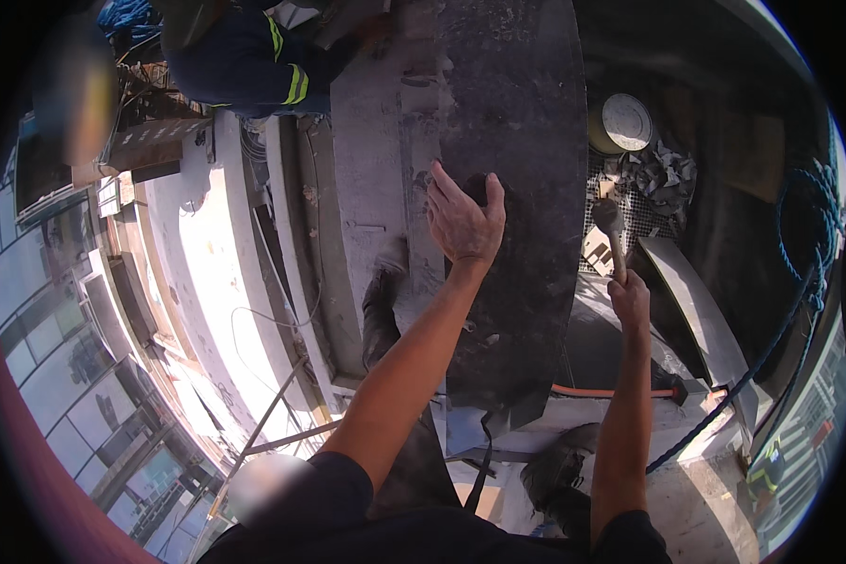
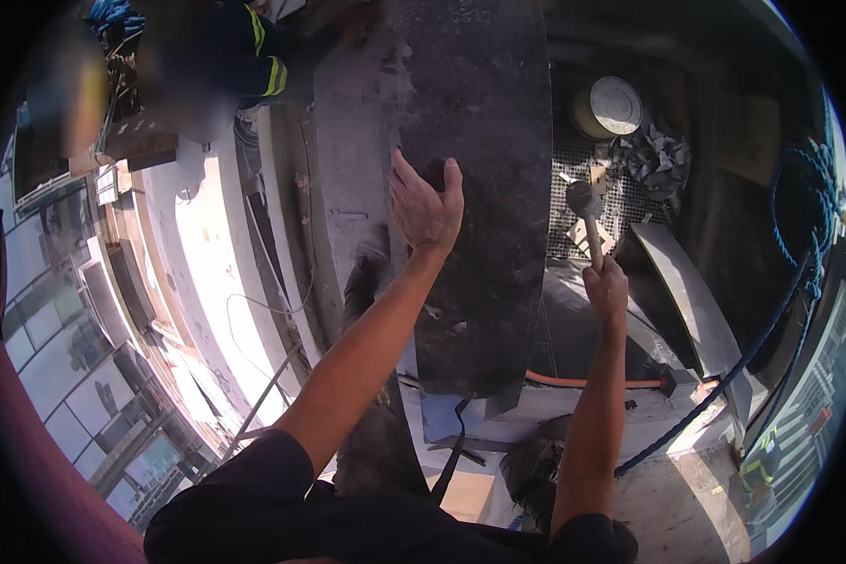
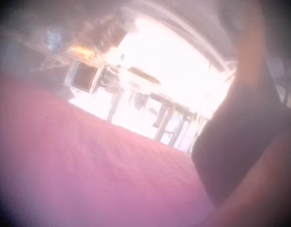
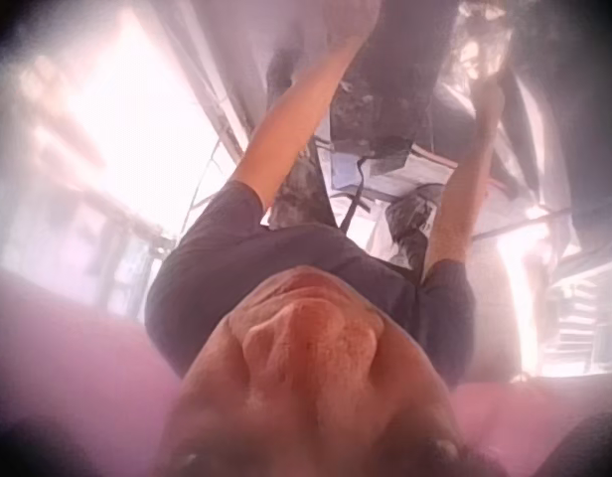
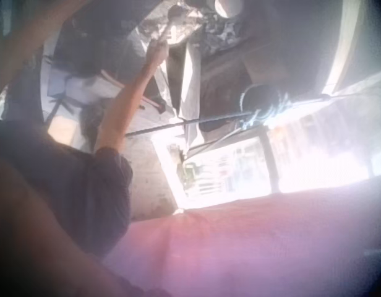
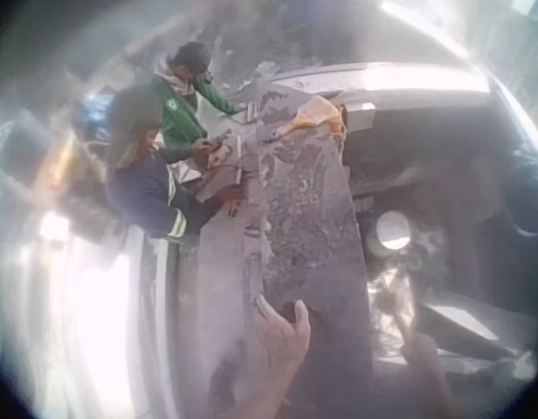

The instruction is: The person lifts and positions large stone slabs onto a curved architectural element, using a rubber mallet to tap them into place. A coworker assists by holding and aligning the slabs while the person secures them.

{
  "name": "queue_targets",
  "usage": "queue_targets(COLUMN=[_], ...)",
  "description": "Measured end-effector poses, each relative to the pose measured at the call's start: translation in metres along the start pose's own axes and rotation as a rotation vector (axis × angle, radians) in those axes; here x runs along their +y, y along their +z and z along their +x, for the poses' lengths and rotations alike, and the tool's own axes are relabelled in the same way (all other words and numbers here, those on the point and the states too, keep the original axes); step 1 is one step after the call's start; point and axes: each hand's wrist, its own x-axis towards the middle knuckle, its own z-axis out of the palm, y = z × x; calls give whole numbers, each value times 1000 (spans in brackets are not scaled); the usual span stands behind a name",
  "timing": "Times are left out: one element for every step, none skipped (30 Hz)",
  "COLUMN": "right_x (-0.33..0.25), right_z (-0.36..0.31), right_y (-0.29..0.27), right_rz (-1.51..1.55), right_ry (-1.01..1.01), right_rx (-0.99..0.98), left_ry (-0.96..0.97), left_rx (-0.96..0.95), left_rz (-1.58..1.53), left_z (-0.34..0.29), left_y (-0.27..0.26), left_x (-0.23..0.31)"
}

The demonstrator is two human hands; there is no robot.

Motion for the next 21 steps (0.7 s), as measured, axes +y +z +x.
queue_targets(right_x=[-12, -25, -49, -83, -119, -158, -197, -227, -244, -254, -260, -266, -274, -283, -291, -296, -299, -297, -296, -291, -288], right_z=[-9, -17, -32, -54, -71, -88, -107, -124, -133, -143, -154, -161, -166, -170, -174, -178, -183, -185, -187, -186, -182], right_y=[-2, -3, -3, -3, 0, 8, 19, 32, 50, 72, 92, 107, 121, 135, 147, 154, 159, 161, 164, 168, 170], right_rz=[110, 222, 255, 285, 319, 453, 583, 711, 817, 924, 1029, 967, 958, 945, 928, 894, 856, 815, 809, 811, 759], right_ry=[88, 177, 199, 222, 242, 257, 271, 296, 292, 278, 262, 250, 250, 260, 271, 305, 349, 389, 394, 401, 401], right_rx=[36, 74, 153, 228, 313, 386, 452, 520, 553, 593, 633, 640, 661, 686, 716, 701, 700, 697, 680, 668, 684], left_ry=[-10, -19, -26, -33, -30, -18, 2, 25, 47, 59, 48, 39, 28, -16, -61, -57, -40, 2, 157, 146, 21], left_rx=[-26, -52, -83, -111, -135, -155, -168, -193, -227, -291, -388, -493, -595, -701, -813, -877, -954, -838, -868, -867, -927], left_rz=[-30, -59, -87, -131, -180, -234, -265, -293, -318, -511, -602, -690, -775, -779, -784, -654, -528, -522, -406, -437, -283], left_z=[2, 4, 3, 0, 1, 7, 12, 12, 13, 16, 22, 33, 43, 51, 58, 65, 70, 60, 55, 51, 44], left_y=[-3, -8, -10, -12, -13, -13, -12, -11, -15, -22, -31, -35, -40, -49, -59, -69, -75, -77, -67, -76, -71], left_x=[0, -1, -6, -14, -18, -20, -23, -30, -40, -50, -65, -85, -107, -132, -160, -192, -226, -270, -330, -365, -415])
